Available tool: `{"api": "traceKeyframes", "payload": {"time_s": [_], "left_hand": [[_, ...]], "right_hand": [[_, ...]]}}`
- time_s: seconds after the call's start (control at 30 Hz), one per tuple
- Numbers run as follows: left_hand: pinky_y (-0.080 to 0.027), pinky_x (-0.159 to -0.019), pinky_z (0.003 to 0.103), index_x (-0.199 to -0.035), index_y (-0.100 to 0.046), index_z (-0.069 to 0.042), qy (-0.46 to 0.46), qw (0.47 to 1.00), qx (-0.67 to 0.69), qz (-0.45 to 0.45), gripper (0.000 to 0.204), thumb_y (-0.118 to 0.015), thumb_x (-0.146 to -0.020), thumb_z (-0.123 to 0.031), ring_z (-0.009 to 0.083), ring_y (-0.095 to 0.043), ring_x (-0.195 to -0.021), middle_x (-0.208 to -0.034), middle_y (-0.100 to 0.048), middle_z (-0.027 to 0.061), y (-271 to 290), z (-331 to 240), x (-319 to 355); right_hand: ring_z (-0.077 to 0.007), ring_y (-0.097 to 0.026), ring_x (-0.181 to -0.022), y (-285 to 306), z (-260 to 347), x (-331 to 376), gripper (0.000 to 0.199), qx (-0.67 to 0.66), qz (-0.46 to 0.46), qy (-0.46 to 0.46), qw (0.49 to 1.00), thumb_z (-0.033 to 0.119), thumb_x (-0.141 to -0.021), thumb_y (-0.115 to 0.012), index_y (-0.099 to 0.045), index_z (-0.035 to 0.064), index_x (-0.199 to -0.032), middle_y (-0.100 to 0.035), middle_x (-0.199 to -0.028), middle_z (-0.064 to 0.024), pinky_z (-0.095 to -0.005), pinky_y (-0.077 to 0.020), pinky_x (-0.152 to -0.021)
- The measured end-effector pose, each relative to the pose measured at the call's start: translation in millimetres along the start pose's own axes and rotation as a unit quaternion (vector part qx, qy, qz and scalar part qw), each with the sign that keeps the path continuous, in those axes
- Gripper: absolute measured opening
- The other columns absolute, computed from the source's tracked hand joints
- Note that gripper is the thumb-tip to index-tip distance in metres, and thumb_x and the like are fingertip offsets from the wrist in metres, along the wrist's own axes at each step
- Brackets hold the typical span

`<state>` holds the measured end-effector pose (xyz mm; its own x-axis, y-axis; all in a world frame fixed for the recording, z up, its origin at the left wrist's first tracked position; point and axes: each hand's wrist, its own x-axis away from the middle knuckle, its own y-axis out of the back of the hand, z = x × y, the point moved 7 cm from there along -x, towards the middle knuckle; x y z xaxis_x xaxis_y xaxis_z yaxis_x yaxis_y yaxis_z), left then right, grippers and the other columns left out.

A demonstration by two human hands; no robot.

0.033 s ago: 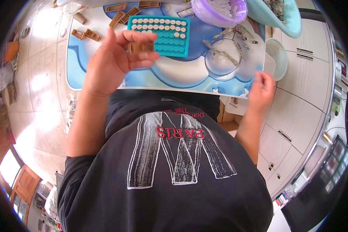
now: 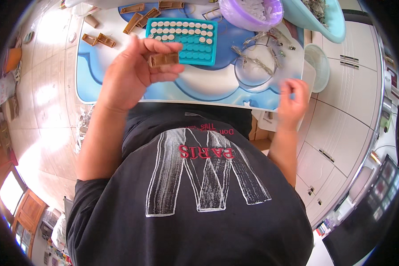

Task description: The person assembles small plastic components by hand, inserting rubber stoppers into plastic tubes at a workstation.

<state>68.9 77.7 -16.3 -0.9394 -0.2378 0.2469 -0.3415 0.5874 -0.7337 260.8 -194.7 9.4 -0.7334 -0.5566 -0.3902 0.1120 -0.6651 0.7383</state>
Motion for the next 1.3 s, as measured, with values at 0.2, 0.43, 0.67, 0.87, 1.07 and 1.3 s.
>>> {"api": "traceKeyframes", "payload": {"time_s": [0.2, 0.43, 0.67, 0.87, 1.07, 1.3], "left_hand": [[-0.057, -0.071, 0.033, -0.096, -0.055, -0.002, 0.026, 0.993, -0.116, -0.004, 0.016, -0.057, -0.088, -0.016, 0.0277, -0.065, -0.091, -0.120, -0.056, 0.0187, -13, 20, 8], [-0.055, -0.074, 0.029, -0.119, -0.051, 0.000, 0.064, 0.992, -0.110, 0.022, 0.036, -0.060, -0.084, -0.004, 0.0209, -0.063, -0.092, -0.122, -0.055, 0.0149, -39, 30, 13], [-0.047, -0.074, 0.021, -0.117, -0.055, -0.001, 0.122, 0.984, -0.130, 0.011, 0.030, -0.056, -0.088, -0.008, 0.0112, -0.059, -0.087, -0.109, -0.060, 0.0065, -44, 46, 2], [-0.047, -0.079, 0.023, -0.109, -0.061, -0.001, 0.040, 0.982, -0.183, -0.014, 0.026, -0.063, -0.086, -0.013, 0.0104, -0.060, -0.085, -0.098, -0.064, 0.0027, -46, 49, -5], [-0.043, -0.062, 0.019, -0.104, -0.063, -0.001, 0.027, 0.983, -0.174, -0.043, 0.022, -0.063, -0.086, -0.015, 0.0046, -0.054, -0.069, -0.091, -0.065, 0.0039, -40, 44, -4], [-0.023, -0.039, 0.017, -0.093, -0.061, -0.003, 0.094, 0.990, -0.060, -0.088, 0.016, -0.058, -0.090, -0.018, 0.0013, -0.034, -0.045, -0.082, -0.064, 0.0042, -31, 50, 0]], "right_hand": [[-0.0310, -0.054, -0.082, -61, 60, -10, 0.025, 0.087, 0.096, 0.088, 0.988, 0.021, -0.069, -0.074, -0.061, 0.0058, -0.085, -0.054, -0.082, -0.0116, -0.0396, -0.0430, -0.077], [-0.0210, -0.056, -0.081, -20, 29, -26, 0.009, -0.102, -0.024, -0.001, 0.995, 0.011, -0.084, -0.062, -0.058, 0.0031, -0.086, -0.059, -0.086, -0.0078, -0.0333, -0.0435, -0.077], [-0.0151, -0.058, -0.080, -51, 58, -2, 0.010, -0.571, 0.110, -0.258, 0.771, 0.012, -0.090, -0.056, -0.057, 0.0022, -0.090, -0.063, -0.086, -0.0074, -0.0289, -0.0438, -0.078], [-0.0158, -0.058, -0.085, -97, 101, 24, 0.016, -0.658, 0.243, -0.351, 0.620, 0.020, -0.092, -0.053, -0.058, 0.0052, -0.091, -0.064, -0.092, -0.0071, -0.0304, -0.0434, -0.081], [-0.0127, -0.057, -0.065, -111, 114, 28, 0.015, -0.611, 0.292, -0.359, 0.642, 0.019, -0.092, -0.054, -0.057, 0.0045, -0.091, -0.062, -0.075, -0.0050, -0.0254, -0.0462, -0.067], [-0.0112, -0.057, -0.062, -95, 123, 19, 0.016, -0.304, 0.447, -0.208, 0.815, 0.015, -0.087, -0.061, -0.062, 0.0009, -0.095, -0.062, -0.073, -0.0056, -0.0240, -0.0451, -0.057]]}}
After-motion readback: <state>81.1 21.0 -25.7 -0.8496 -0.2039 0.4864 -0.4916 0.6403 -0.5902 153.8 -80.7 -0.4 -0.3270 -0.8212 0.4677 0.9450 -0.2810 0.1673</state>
